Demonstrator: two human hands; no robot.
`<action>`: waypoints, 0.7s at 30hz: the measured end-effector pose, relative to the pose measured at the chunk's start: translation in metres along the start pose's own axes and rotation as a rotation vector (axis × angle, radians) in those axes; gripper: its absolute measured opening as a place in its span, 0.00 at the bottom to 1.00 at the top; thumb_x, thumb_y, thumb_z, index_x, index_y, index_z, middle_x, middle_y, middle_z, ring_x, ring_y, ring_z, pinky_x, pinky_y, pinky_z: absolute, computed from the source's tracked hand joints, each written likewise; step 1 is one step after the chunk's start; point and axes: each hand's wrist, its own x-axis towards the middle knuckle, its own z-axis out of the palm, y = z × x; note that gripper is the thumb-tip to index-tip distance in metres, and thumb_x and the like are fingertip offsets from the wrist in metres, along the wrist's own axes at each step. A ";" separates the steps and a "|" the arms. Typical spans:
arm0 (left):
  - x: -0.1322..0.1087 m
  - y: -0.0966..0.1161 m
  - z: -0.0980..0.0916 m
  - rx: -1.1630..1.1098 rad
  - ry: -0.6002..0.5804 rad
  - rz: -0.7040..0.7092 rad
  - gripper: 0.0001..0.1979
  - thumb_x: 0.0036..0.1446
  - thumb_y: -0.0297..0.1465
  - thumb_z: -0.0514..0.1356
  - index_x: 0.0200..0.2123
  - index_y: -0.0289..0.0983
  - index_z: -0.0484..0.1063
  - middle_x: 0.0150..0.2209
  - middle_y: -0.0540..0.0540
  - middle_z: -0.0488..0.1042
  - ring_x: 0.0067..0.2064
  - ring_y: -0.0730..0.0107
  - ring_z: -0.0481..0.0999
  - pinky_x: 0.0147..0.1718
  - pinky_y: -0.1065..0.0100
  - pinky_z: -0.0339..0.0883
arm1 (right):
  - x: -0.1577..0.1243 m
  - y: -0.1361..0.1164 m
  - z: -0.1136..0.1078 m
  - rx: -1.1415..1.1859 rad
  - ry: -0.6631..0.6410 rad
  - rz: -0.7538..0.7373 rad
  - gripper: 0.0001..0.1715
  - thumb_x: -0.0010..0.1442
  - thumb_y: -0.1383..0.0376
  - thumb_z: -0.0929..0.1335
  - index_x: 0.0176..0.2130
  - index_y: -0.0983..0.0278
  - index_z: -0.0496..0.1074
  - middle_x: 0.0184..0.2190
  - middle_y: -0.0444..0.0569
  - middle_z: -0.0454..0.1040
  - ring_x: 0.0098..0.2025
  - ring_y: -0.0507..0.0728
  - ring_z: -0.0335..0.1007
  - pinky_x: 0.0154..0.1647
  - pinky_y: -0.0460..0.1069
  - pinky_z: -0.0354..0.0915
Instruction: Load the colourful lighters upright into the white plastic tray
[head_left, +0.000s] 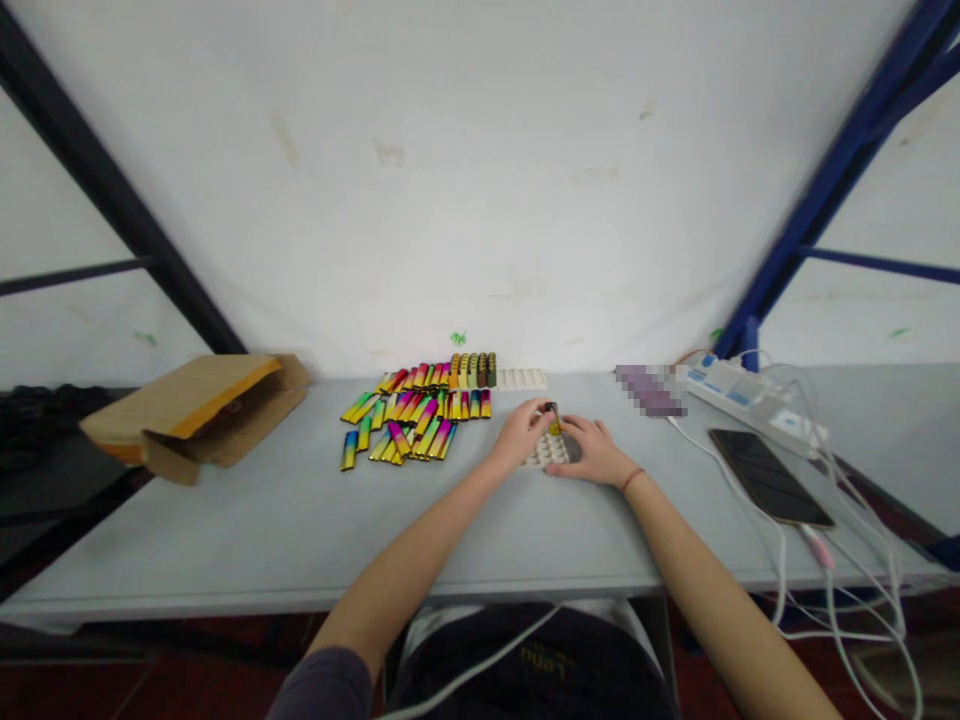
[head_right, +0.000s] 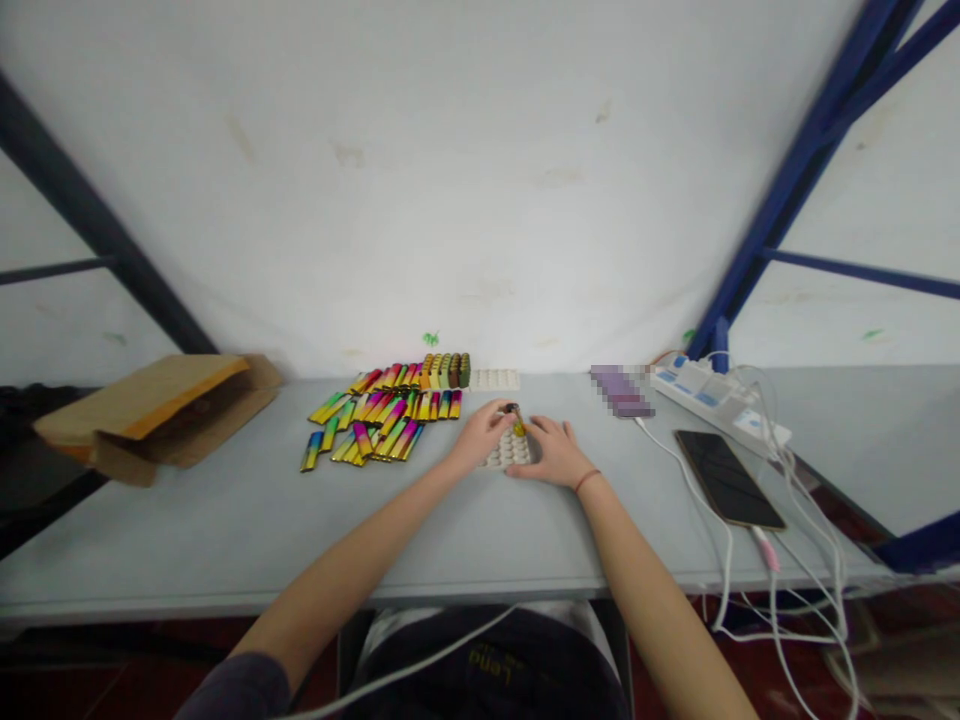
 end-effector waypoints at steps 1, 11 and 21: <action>0.000 0.000 -0.001 0.045 0.001 0.013 0.10 0.64 0.29 0.60 0.47 0.37 0.76 0.49 0.42 0.80 0.51 0.61 0.79 0.55 0.60 0.72 | 0.000 0.000 0.000 0.006 -0.002 0.006 0.52 0.53 0.39 0.74 0.67 0.60 0.67 0.69 0.64 0.65 0.69 0.74 0.60 0.70 0.72 0.49; -0.001 0.013 -0.006 0.390 -0.064 0.061 0.12 0.68 0.29 0.57 0.52 0.35 0.75 0.50 0.39 0.79 0.52 0.59 0.78 0.56 0.60 0.70 | 0.000 0.000 0.001 0.008 0.000 0.024 0.48 0.54 0.39 0.74 0.65 0.60 0.69 0.68 0.63 0.65 0.69 0.73 0.61 0.69 0.73 0.50; -0.007 0.020 -0.003 0.673 -0.170 -0.030 0.18 0.72 0.34 0.52 0.59 0.39 0.73 0.52 0.40 0.79 0.53 0.59 0.77 0.54 0.61 0.69 | 0.001 0.005 0.005 -0.006 0.015 0.021 0.48 0.54 0.39 0.74 0.65 0.61 0.69 0.69 0.64 0.65 0.70 0.73 0.60 0.70 0.73 0.49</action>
